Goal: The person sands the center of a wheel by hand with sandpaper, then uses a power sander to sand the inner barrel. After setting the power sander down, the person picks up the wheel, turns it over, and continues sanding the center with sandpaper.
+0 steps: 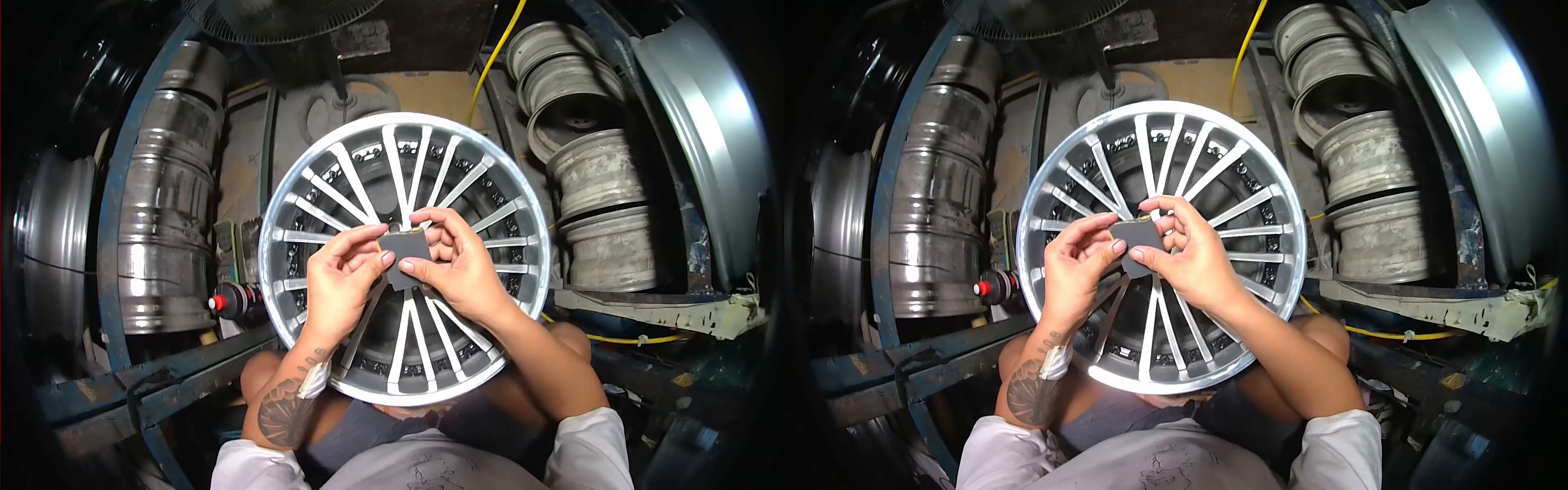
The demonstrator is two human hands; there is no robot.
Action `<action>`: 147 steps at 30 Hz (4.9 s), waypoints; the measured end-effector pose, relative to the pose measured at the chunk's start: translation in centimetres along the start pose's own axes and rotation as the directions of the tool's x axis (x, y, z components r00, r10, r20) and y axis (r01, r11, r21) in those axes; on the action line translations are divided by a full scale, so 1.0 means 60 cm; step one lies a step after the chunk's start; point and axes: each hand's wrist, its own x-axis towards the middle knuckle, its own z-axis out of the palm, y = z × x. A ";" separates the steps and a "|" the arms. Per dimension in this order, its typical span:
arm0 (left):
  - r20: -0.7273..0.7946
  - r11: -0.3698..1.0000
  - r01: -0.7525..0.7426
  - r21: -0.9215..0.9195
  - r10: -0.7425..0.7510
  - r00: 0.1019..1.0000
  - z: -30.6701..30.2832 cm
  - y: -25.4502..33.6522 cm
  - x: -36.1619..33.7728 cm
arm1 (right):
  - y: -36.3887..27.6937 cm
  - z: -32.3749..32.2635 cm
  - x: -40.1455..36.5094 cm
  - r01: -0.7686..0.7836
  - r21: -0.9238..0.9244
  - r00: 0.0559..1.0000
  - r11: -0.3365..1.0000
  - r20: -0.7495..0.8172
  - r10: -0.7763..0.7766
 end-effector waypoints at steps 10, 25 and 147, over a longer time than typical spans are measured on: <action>-0.037 0.999 0.011 -0.031 -0.012 0.999 -0.006 -0.010 -0.025 | 0.021 0.008 0.000 0.113 -0.201 0.979 0.973 -0.147 -0.144; -0.200 0.998 -0.037 -0.047 0.027 0.979 -0.014 -0.021 -0.017 | 0.029 0.020 0.003 0.056 -0.234 0.997 0.971 -0.031 -0.064; 0.320 0.428 0.598 -0.677 -0.561 0.763 0.054 -0.057 -0.059 | -0.017 -0.003 -0.057 0.561 -0.741 0.821 0.370 0.554 -0.137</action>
